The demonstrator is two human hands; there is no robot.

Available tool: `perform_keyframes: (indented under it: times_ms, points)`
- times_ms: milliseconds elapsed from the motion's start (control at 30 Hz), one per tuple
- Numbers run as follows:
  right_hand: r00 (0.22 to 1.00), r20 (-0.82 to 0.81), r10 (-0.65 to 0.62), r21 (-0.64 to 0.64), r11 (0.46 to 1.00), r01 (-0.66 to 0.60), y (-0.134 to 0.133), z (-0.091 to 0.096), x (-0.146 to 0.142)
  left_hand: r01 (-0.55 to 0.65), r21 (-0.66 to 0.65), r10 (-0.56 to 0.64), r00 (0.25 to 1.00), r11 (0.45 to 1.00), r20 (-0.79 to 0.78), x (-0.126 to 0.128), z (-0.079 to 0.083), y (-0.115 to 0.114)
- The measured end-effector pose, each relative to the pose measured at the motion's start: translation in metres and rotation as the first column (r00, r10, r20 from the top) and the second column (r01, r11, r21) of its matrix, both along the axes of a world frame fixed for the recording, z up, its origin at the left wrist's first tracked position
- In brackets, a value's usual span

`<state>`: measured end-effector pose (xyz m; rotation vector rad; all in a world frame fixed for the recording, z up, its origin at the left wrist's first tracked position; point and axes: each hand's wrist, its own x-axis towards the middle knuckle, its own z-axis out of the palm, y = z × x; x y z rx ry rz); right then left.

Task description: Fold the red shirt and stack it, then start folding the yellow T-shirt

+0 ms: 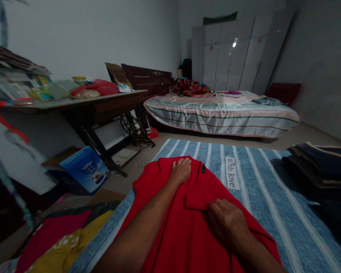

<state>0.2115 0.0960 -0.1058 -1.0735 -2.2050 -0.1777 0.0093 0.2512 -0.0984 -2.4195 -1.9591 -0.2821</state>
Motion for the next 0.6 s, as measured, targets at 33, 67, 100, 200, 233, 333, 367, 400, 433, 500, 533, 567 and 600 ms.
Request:
perform_keyframes:
  times_ms: [33,67,100,200,233,333,367,400,433,500,533,567,600]
  points:
    - [1.0,-0.001,0.002,0.001,1.0,-0.002,0.0,0.0,0.0,0.001,-0.004,-0.001,1.0,1.0,0.0,0.0,0.001,0.0]
    - [1.0,-0.001,0.003,0.001,1.0,-0.003,0.0,0.0,0.0,0.001,-0.007,-0.001,1.0,1.0,-0.001,0.001,0.002,-0.001]
    - [1.0,0.0,0.003,0.001,1.0,-0.003,0.0,0.0,0.0,0.001,-0.008,-0.001,1.0,1.0,-0.001,0.001,0.002,-0.001]
    - [1.0,0.009,-0.001,-0.004,1.0,0.001,0.001,-0.001,0.0,0.003,-0.007,-0.003,1.0,1.0,0.002,0.001,0.004,-0.002]
    - [1.0,0.013,-0.001,-0.01,1.0,0.001,0.001,-0.001,0.0,0.003,-0.005,-0.003,1.0,1.0,0.003,0.001,0.004,-0.002]
    - [1.0,0.018,-0.003,-0.023,1.0,0.004,0.001,-0.001,0.0,-0.001,0.002,0.001,1.0,1.0,0.002,0.002,0.005,-0.003]
    - [1.0,0.017,-0.004,-0.019,1.0,0.004,0.001,-0.001,0.0,-0.001,0.005,0.001,1.0,1.0,0.001,0.002,0.005,-0.003]
    - [1.0,0.015,-0.005,-0.013,1.0,0.005,0.001,-0.002,0.0,-0.001,0.006,0.001,1.0,1.0,-0.001,0.002,0.006,-0.003]
    - [1.0,0.014,-0.004,-0.008,1.0,0.004,0.001,-0.001,0.0,-0.002,0.007,0.002,1.0,1.0,0.0,0.003,0.006,-0.004]
    - [1.0,0.014,-0.004,-0.01,1.0,0.004,0.001,-0.001,0.0,-0.001,0.003,0.001,1.0,1.0,0.005,0.004,0.008,-0.005]
    - [1.0,0.012,-0.006,-0.01,1.0,0.006,0.001,-0.001,0.0,0.0,-0.003,0.0,1.0,1.0,0.009,0.004,0.009,-0.005]
    - [1.0,0.011,-0.009,-0.01,1.0,0.009,0.001,0.0,0.0,-0.001,-0.012,0.001,1.0,1.0,0.014,0.004,0.01,-0.006]
    - [1.0,0.011,-0.013,-0.01,1.0,0.013,0.001,0.0,0.0,-0.002,-0.021,0.003,1.0,1.0,0.017,0.005,0.011,-0.006]
